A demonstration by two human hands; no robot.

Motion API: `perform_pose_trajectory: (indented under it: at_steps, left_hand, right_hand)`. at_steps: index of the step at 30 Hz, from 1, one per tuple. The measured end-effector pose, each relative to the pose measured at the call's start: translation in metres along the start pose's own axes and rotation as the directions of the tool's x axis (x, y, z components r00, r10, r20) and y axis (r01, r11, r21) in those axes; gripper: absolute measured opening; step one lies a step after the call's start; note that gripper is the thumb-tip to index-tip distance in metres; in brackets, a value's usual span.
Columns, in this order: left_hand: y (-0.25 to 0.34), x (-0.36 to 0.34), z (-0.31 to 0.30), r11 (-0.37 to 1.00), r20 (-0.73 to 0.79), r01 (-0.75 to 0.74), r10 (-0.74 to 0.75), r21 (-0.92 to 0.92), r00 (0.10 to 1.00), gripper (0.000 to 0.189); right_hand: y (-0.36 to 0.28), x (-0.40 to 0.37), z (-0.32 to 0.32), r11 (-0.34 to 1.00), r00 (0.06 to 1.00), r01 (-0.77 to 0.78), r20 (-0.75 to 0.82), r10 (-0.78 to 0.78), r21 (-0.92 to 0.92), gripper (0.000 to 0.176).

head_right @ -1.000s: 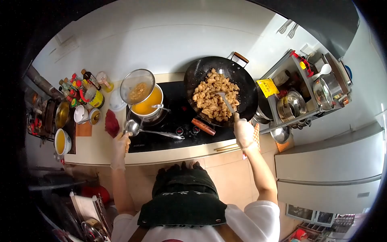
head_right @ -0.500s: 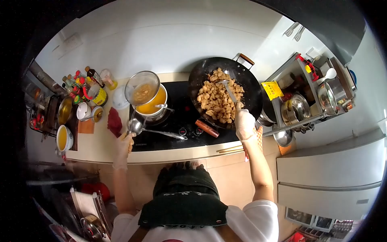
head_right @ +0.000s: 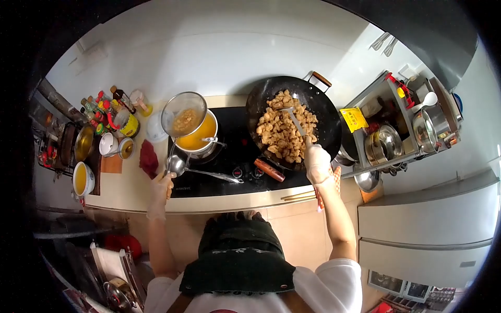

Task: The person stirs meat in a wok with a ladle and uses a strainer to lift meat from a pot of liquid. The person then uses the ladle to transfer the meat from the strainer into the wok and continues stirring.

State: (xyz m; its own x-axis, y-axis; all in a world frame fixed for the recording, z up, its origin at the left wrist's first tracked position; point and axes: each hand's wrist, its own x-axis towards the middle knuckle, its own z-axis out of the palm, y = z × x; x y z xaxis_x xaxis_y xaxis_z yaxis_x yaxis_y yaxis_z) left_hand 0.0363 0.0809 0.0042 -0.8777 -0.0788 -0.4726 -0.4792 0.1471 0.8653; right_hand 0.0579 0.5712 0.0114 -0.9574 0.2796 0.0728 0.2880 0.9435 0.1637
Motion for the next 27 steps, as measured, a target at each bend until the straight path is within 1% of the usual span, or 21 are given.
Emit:
perform_pose_trajectory:
  at_steps: [2, 5, 8, 9, 10, 12, 13, 16, 17, 18, 20, 21, 24, 25, 26, 27]
  left_hand:
    - [0.0, -0.001, 0.0, 1.0, -0.005, -0.013, 0.013, -0.015, 1.0, 0.022]
    - [-0.001, 0.001, 0.001, 1.0, -0.006, -0.016, 0.016, -0.007, 1.0, 0.022]
    - [0.009, -0.005, 0.004, 1.0, 0.01, -0.023, 0.023, 0.005, 1.0, 0.023]
    - [0.012, -0.009, 0.004, 0.999, 0.015, -0.036, 0.035, 0.009, 0.999, 0.023]
    - [0.016, -0.013, 0.004, 0.999, 0.017, -0.046, 0.046, 0.012, 0.999, 0.023]
    - [0.015, -0.014, 0.002, 0.998, 0.013, -0.058, 0.058, 0.003, 0.998, 0.022]
    - [0.01, -0.011, 0.001, 0.998, 0.014, -0.058, 0.058, -0.004, 0.998, 0.022]
    - [0.004, -0.006, -0.002, 0.999, 0.011, -0.046, 0.046, 0.005, 0.999, 0.023]
    - [0.004, -0.005, -0.003, 0.999, 0.006, -0.04, 0.04, 0.01, 0.999, 0.023]
    - [0.005, -0.006, -0.003, 0.999, 0.0, -0.035, 0.035, 0.007, 0.999, 0.024]
    - [0.006, -0.009, -0.004, 1.0, -0.015, -0.023, 0.023, -0.003, 1.0, 0.025]
    - [0.003, -0.008, -0.006, 0.999, -0.009, -0.035, 0.034, -0.012, 0.999, 0.025]
    - [-0.006, 0.0, -0.01, 0.997, 0.0, -0.066, 0.066, -0.037, 0.998, 0.026]
    - [-0.009, 0.002, -0.011, 0.997, -0.008, -0.068, 0.068, -0.042, 0.998, 0.025]
    - [-0.01, 0.003, -0.013, 0.996, -0.017, -0.07, 0.07, -0.046, 0.997, 0.025]
    - [-0.01, 0.003, -0.014, 0.997, -0.013, -0.067, 0.066, -0.041, 0.998, 0.025]
  right_hand:
    - [-0.002, -0.001, 0.017, 0.994, 0.998, 0.059, -0.022, -0.061, -0.091, 0.048]
    - [-0.007, -0.011, 0.02, 0.945, 0.971, 0.148, -0.138, -0.195, -0.292, 0.033]
    - [0.003, -0.003, 0.014, 0.904, 0.942, 0.211, -0.168, -0.29, -0.372, 0.035]
    - [0.005, 0.0, -0.003, 0.922, 0.954, 0.22, -0.129, -0.272, -0.319, 0.032]
    - [0.006, 0.003, -0.016, 0.959, 0.973, 0.189, -0.09, -0.212, -0.212, 0.028]
    - [0.002, -0.004, -0.036, 0.993, 0.996, 0.06, -0.056, -0.067, -0.103, 0.024]
    - [0.005, -0.004, -0.032, 0.996, 0.999, 0.031, -0.041, -0.035, -0.084, 0.03]
    - [-0.002, 0.002, -0.024, 0.999, 0.999, -0.035, 0.016, 0.035, -0.007, 0.032]
    - [-0.003, 0.007, -0.011, 0.999, 1.0, -0.017, 0.015, 0.017, 0.03, 0.031]
    - [-0.004, 0.011, 0.009, 0.999, 0.999, -0.003, -0.039, 0.004, 0.036, 0.03]
    - [-0.009, 0.013, 0.031, 0.995, 0.988, 0.055, -0.143, -0.067, -0.085, 0.032]
    - [-0.014, 0.005, 0.029, 0.983, 0.975, 0.092, -0.184, -0.121, -0.16, 0.034]
    - [-0.011, 0.001, 0.025, 0.975, 0.98, 0.133, -0.122, -0.156, -0.177, 0.037]
    - [-0.005, 0.006, 0.019, 0.982, 0.989, 0.114, -0.08, -0.127, -0.151, 0.042]
    - [0.01, 0.018, 0.021, 0.995, 0.994, 0.094, -0.056, -0.095, -0.018, 0.046]
    - [0.022, 0.022, 0.018, 0.992, 0.996, 0.078, -0.059, -0.072, 0.102, 0.045]
